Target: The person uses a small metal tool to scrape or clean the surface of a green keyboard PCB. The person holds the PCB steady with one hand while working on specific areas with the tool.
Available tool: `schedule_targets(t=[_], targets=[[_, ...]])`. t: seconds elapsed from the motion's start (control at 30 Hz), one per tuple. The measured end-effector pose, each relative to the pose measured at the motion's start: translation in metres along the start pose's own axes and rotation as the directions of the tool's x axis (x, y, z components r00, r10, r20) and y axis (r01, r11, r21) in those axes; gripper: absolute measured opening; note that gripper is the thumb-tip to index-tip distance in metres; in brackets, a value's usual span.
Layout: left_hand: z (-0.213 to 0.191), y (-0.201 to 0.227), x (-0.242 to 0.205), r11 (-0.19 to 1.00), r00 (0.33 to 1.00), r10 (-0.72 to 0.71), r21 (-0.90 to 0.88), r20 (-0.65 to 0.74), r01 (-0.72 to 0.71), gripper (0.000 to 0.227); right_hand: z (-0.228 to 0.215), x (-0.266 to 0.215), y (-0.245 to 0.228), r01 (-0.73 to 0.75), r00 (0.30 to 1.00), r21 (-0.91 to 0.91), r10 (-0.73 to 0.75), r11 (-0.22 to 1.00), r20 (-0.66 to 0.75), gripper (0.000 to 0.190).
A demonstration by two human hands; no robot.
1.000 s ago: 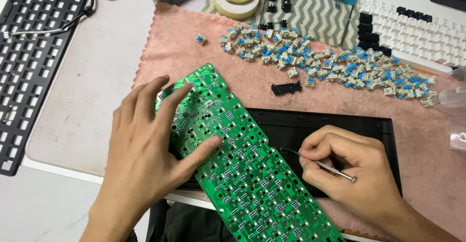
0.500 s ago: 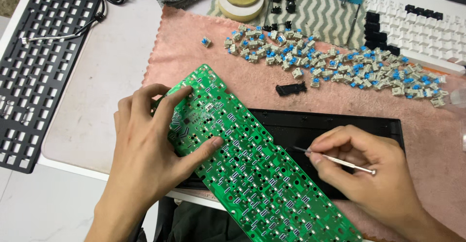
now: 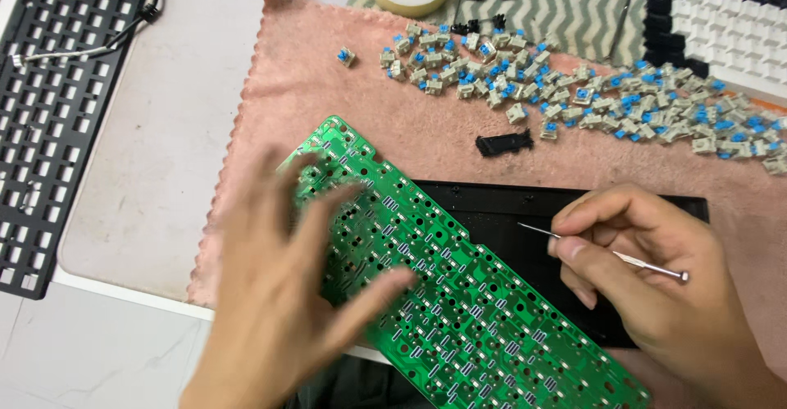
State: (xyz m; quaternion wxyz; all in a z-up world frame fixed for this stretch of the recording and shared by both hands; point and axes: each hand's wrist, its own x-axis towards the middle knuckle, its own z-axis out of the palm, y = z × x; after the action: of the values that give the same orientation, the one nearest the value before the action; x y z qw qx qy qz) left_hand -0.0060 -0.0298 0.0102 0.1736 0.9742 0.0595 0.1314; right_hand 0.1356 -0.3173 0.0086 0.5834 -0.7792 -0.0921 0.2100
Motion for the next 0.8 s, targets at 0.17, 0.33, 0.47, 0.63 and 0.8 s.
schedule_targets(t=[0.17,0.33,0.47,0.63,0.8], targets=[[0.013,0.019,0.008,0.967,0.989,0.144,-0.216,0.034,-0.133,0.062,0.017,0.001,-0.007,-0.099,0.995,0.037,0.1,0.994,-0.024,0.013],[0.023,0.019,0.006,0.961,0.99,0.133,-0.25,0.037,-0.12,0.057,0.014,0.002,0.004,-0.108,0.993,-0.041,0.11,0.993,0.051,0.011],[0.031,0.02,0.005,0.965,0.994,0.111,-0.238,-0.004,-0.109,0.056,0.016,0.003,0.011,-0.013,0.998,-0.028,0.015,1.0,0.06,0.021],[0.04,0.024,0.003,0.978,0.996,0.081,-0.191,-0.022,-0.084,0.055,0.035,-0.001,-0.008,-0.066,0.998,-0.087,0.064,0.994,-0.021,0.03],[0.042,0.027,0.003,0.988,0.997,0.04,-0.149,-0.072,-0.05,0.056,0.031,0.001,-0.006,-0.028,1.0,-0.224,0.027,0.974,-0.004,0.032]])
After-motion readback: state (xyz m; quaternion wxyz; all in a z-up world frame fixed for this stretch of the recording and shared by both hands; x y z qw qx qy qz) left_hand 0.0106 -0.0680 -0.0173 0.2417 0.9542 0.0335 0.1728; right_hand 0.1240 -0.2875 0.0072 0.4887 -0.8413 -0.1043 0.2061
